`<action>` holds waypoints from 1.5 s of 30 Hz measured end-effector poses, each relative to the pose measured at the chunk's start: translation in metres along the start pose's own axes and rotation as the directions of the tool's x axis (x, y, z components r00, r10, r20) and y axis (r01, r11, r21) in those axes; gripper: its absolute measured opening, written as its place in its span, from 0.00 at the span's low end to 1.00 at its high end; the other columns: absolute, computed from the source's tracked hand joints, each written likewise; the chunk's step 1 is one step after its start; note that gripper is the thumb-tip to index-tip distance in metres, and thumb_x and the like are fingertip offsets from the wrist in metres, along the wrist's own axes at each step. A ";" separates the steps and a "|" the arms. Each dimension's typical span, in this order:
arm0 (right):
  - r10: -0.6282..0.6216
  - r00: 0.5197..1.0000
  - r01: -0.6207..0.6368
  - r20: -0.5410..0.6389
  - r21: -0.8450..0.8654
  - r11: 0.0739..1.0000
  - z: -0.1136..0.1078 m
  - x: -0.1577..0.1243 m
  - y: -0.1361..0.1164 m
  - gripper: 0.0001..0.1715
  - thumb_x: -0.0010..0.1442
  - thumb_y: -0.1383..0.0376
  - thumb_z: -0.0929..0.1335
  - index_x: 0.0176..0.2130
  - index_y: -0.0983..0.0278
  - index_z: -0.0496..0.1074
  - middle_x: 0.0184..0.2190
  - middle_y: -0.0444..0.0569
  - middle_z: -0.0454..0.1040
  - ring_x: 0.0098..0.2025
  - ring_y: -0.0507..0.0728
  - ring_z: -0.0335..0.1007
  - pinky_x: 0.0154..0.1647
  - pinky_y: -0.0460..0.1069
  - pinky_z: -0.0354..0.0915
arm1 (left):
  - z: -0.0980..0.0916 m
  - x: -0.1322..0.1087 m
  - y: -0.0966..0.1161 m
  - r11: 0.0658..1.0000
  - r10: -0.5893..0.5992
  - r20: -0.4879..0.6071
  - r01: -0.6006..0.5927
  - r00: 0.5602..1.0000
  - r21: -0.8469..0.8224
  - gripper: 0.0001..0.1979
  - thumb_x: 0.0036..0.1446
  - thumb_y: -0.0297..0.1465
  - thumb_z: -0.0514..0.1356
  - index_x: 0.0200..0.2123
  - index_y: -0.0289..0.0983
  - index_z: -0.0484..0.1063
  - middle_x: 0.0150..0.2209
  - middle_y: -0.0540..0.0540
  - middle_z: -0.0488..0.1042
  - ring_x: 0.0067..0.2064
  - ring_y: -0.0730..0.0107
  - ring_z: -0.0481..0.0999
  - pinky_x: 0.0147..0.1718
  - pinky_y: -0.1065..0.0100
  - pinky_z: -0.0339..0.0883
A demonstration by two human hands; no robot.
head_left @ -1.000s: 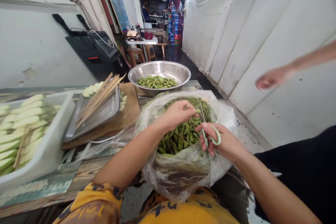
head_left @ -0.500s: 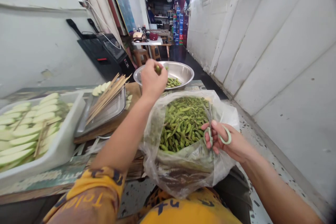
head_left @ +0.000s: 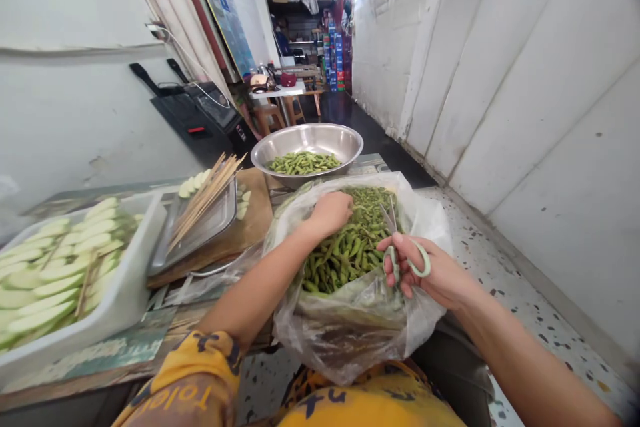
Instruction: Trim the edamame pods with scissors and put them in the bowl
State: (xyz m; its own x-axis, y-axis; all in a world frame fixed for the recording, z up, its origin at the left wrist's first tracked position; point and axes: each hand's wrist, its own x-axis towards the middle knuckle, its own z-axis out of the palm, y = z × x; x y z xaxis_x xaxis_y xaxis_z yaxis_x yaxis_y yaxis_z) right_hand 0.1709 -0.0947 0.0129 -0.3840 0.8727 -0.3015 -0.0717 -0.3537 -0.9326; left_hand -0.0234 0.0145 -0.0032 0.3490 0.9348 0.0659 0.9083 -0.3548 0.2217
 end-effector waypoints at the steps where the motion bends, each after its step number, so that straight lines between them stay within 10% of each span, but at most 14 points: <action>1: 0.012 1.000 -0.012 -0.003 -0.016 1.000 0.000 0.001 0.000 0.29 0.53 0.44 0.69 0.38 0.66 0.69 0.23 0.46 0.69 0.24 0.52 0.68 0.12 0.41 0.59 | -0.002 -0.001 -0.002 0.995 0.013 -0.014 -0.014 1.000 -0.095 0.11 0.54 0.30 0.57 0.38 0.34 0.77 0.39 0.40 0.78 0.42 0.62 0.75 0.42 0.66 0.64; 7: 0.034 0.999 -0.033 0.001 -0.155 0.987 -0.001 0.007 0.004 0.27 0.54 0.44 0.68 0.34 0.66 0.67 0.21 0.45 0.69 0.20 0.51 0.67 0.08 0.40 0.56 | -0.022 -0.027 0.011 0.724 0.065 0.049 -0.014 0.997 -0.690 0.13 0.52 0.37 0.59 0.33 0.33 0.77 0.30 0.46 0.78 0.31 0.69 0.73 0.32 0.70 0.64; 25: 0.019 1.000 -0.022 -0.023 -0.151 0.988 0.001 0.006 0.006 0.29 0.51 0.43 0.70 0.33 0.67 0.69 0.18 0.42 0.67 0.15 0.48 0.63 0.07 0.40 0.53 | -0.026 -0.035 0.028 0.724 0.090 0.100 0.004 0.991 -0.689 0.14 0.50 0.39 0.60 0.23 0.33 0.75 0.22 0.49 0.72 0.26 0.74 0.67 0.25 0.73 0.58; 29: 0.053 0.997 -0.059 -0.048 -0.149 0.987 0.002 0.005 0.006 0.28 0.49 0.44 0.72 0.30 0.67 0.68 0.15 0.40 0.65 0.12 0.46 0.56 0.06 0.39 0.46 | -0.025 -0.034 0.027 0.600 0.121 0.170 0.064 0.978 -0.797 0.10 0.50 0.35 0.61 0.26 0.33 0.72 0.21 0.51 0.71 0.24 0.76 0.66 0.24 0.74 0.58; 35: 0.034 0.999 -0.030 0.036 -0.098 0.995 0.006 0.000 0.001 0.29 0.52 0.42 0.68 0.35 0.65 0.67 0.22 0.44 0.68 0.24 0.53 0.69 0.12 0.41 0.61 | -0.032 -0.034 0.033 0.337 0.016 0.196 0.179 0.981 -0.924 0.06 0.52 0.28 0.61 0.29 0.33 0.65 0.26 0.46 0.76 0.25 0.77 0.72 0.24 0.75 0.60; 45: -0.035 0.999 0.034 -0.011 -0.131 0.991 0.012 0.001 0.001 0.29 0.51 0.42 0.69 0.29 0.65 0.64 0.20 0.44 0.68 0.21 0.52 0.68 0.10 0.41 0.59 | -0.026 -0.036 0.036 0.311 0.030 0.100 0.086 0.994 -0.946 0.09 0.48 0.30 0.64 0.26 0.33 0.66 0.23 0.48 0.75 0.23 0.78 0.70 0.25 0.74 0.63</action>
State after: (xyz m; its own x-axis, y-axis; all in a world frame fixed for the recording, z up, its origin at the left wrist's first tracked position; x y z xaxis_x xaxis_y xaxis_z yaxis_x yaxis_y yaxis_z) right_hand 0.1594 -0.0982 0.0144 -0.3708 0.8885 -0.2704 0.0370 -0.2768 -0.9602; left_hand -0.0098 -0.0316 0.0279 0.3978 0.9171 -0.0252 0.0944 -0.0135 0.9954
